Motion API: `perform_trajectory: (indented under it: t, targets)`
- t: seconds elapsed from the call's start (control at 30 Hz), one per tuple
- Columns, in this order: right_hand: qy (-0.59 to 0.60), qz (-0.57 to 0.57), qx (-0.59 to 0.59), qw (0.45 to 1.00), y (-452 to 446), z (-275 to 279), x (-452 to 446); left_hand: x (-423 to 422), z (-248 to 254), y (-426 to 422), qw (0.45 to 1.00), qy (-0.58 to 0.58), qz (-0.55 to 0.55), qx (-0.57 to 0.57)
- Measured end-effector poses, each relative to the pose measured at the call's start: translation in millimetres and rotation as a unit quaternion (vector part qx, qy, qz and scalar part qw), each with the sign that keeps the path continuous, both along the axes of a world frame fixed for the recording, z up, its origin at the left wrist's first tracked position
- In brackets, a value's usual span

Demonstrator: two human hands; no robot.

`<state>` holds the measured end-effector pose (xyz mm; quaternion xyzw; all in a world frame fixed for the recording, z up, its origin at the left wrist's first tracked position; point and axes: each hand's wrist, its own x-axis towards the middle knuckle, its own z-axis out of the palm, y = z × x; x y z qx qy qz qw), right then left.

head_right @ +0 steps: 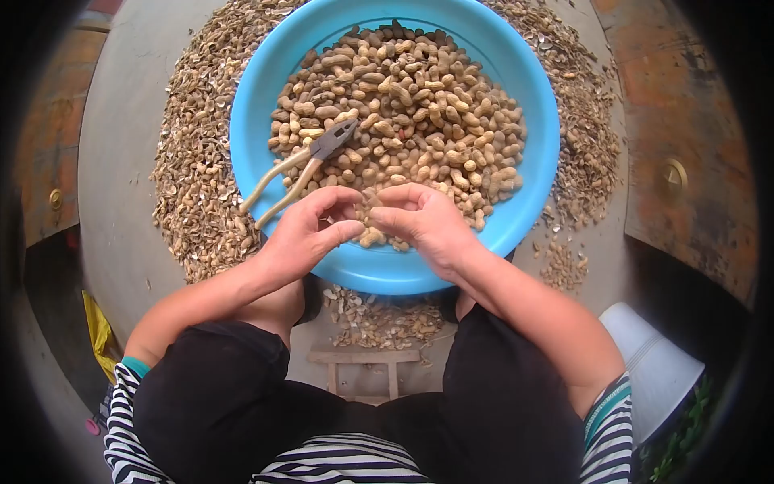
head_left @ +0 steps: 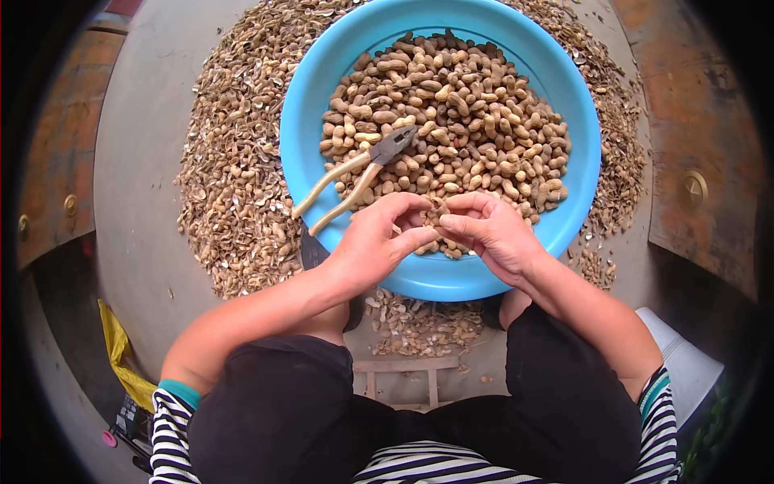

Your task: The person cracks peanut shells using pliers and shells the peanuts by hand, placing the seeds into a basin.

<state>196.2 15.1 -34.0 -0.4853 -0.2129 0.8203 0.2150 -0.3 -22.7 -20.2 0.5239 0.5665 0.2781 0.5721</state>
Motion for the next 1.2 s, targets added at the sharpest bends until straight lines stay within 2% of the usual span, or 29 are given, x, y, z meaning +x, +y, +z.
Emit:
perform_trajectory:
  t: [0.1,0.17,0.23,0.33,0.47,0.57,0.67,0.73,0.83,0.93,1.2]
  targets:
    - [0.029,0.047,0.019,0.998,-5,9,-11,3,-7,-1,0.997,-0.048,0.042,-0.033]
    - [0.036,0.049,0.027,0.998,-4,5,-9,0,-6,1,0.999,-0.028,0.039,-0.005]
    - [0.102,0.020,-0.048,0.993,-1,7,-7,-4,3,5,0.999,0.035,0.010,0.033]
    - [0.125,0.010,-0.071,0.990,-2,6,-6,-5,0,4,0.994,0.062,-0.014,0.084]
    - [0.129,-0.004,-0.081,0.988,-6,-2,-5,-3,-2,2,0.993,0.027,0.002,0.113]
    - [0.143,0.024,-0.053,0.988,-3,5,-7,-4,3,3,0.997,-0.004,0.000,0.079]
    - [0.189,0.044,-0.074,0.978,4,20,-8,-5,4,6,0.990,0.030,-0.022,0.135]
    - [0.216,0.039,-0.091,0.971,6,24,-8,-5,3,8,0.952,0.112,-0.075,0.274]
    - [0.198,0.047,-0.061,0.977,4,16,-6,-2,2,8,0.959,0.075,-0.076,0.262]
    - [0.201,0.043,-0.086,0.975,4,20,-4,-2,3,6,0.967,0.048,-0.077,0.237]
    - [0.221,0.042,-0.084,0.971,8,28,-5,-1,9,9,0.957,0.083,-0.093,0.263]
